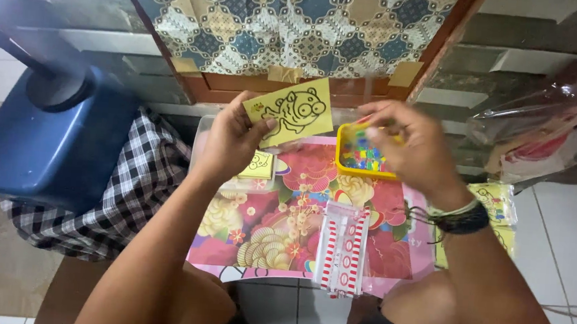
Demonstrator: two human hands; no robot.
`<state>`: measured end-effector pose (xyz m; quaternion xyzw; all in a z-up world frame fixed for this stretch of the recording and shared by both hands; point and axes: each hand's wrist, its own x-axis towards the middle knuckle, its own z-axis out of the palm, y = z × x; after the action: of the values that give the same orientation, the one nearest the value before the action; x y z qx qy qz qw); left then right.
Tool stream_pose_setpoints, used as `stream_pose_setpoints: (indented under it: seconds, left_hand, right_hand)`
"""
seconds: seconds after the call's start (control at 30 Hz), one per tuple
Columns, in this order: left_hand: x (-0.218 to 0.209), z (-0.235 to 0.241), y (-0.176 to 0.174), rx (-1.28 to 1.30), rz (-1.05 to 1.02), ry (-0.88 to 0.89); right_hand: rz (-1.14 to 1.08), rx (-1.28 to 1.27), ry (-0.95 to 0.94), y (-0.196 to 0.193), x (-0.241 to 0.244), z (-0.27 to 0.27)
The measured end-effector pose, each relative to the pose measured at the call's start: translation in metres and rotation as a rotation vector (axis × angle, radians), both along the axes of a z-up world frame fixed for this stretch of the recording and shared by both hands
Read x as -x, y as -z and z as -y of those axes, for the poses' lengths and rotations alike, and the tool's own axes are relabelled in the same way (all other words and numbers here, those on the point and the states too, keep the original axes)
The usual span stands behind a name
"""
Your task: The person sits on the floor and packs yellow paper cutouts with cartoon animal drawings into small clear plastic bags. They also place small colorful plastic pieces into the bags along with the cutouts. The person seals the bags and places them into a larger clear plastic container.
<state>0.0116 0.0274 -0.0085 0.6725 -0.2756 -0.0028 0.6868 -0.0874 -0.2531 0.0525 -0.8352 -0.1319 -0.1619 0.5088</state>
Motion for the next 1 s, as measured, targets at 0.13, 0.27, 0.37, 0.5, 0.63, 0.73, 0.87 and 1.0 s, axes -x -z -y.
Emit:
stream_pose_setpoints:
  seconds: [0.13,0.27,0.37,0.5,0.63,0.73,0.87,1.0]
  left_hand:
    - [0.000,0.007,0.004,-0.019,0.035,0.027]
    - [-0.002,0.010,0.010,-0.027,0.041,0.055]
    - [-0.003,0.012,0.008,-0.021,0.044,0.057]
    - [0.003,0.014,-0.001,0.035,0.044,0.053]
    - [0.003,0.011,0.000,0.047,0.050,0.054]
    - [0.006,0.010,-0.004,0.039,0.070,0.040]
    - [0.004,0.008,-0.002,0.027,0.070,0.049]
    - [0.005,0.004,-0.001,-0.031,0.058,0.058]
  right_hand:
    - [-0.041,0.027,-0.033,0.007,-0.006,-0.003]
    - [-0.098,-0.121,-0.054,0.016,-0.006,0.003]
    - [-0.090,-0.262,-0.078,0.020,-0.004,0.009]
    - [-0.085,-0.488,-0.089,0.020,-0.008,0.007]
    - [-0.145,-0.709,-0.032,-0.002,0.000,-0.011]
    - [-0.184,-0.775,0.042,0.002,-0.002,-0.011]
    - [-0.188,-0.581,0.099,0.009,-0.007,-0.006]
    - [-0.184,-0.354,0.119,0.008,-0.005,-0.013]
